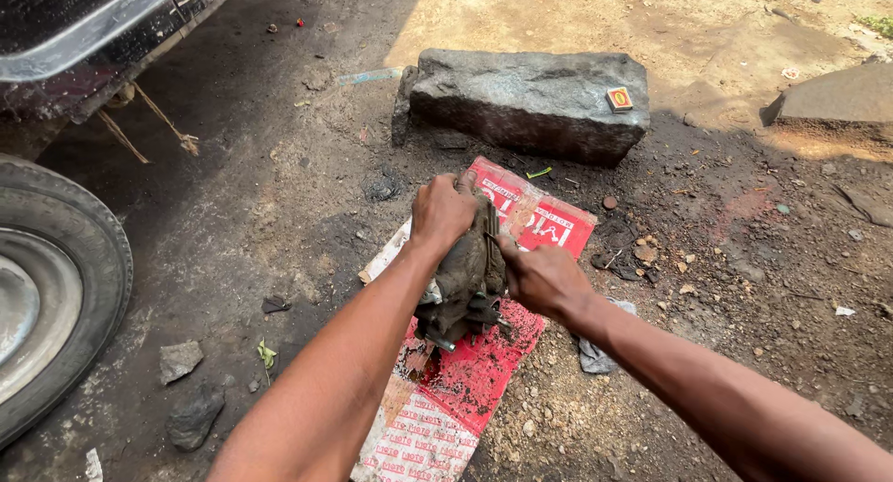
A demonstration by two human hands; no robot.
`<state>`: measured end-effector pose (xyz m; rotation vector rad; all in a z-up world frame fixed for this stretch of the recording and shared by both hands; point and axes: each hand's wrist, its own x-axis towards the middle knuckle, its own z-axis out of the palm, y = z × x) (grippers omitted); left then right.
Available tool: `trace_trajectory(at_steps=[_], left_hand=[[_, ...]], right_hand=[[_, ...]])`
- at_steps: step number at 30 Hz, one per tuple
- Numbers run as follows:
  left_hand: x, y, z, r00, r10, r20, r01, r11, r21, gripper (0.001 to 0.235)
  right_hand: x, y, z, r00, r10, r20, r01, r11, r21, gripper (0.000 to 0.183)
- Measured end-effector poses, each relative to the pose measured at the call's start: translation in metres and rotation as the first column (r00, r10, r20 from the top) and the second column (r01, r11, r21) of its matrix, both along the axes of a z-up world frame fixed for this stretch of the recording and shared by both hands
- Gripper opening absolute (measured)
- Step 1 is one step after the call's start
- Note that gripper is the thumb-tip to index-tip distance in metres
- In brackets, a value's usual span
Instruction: The person cleans a greasy mechanical part, likely a brake caliper, using a small metal tool to scrape off grime. The part is placed on a red and white cardboard box on the ground, and the person uses both hands to hold the part and the tool while scraping.
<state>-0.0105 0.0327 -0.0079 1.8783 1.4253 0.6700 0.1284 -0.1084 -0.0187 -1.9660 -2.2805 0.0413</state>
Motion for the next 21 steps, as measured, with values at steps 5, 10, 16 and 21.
trace_trajectory(at_steps=[5, 10, 16, 21], left_hand=[[-0.007, 0.008, 0.003, 1.000, -0.009, -0.015, 0.007, 0.993, -0.115, 0.053], [-0.006, 0.007, 0.004, 0.999, 0.013, 0.047, -0.008, 0.993, -0.116, 0.051], [-0.006, 0.018, -0.013, 0.999, -0.017, 0.043, 0.023, 0.988, -0.155, 0.052], [-0.004, 0.023, -0.017, 0.995, 0.003, 0.100, 0.030, 0.945, -0.325, 0.044]], right_hand=[[0.007, 0.013, 0.027, 0.986, 0.093, -0.141, -0.035, 0.929, 0.367, 0.046], [0.002, -0.006, -0.020, 1.000, -0.011, 0.004, 0.012, 0.993, -0.119, 0.043], [0.021, 0.011, 0.014, 0.990, 0.067, -0.121, -0.034, 0.966, 0.255, 0.043], [-0.003, 0.005, -0.004, 0.999, -0.048, -0.004, 0.045, 0.966, -0.256, 0.038]])
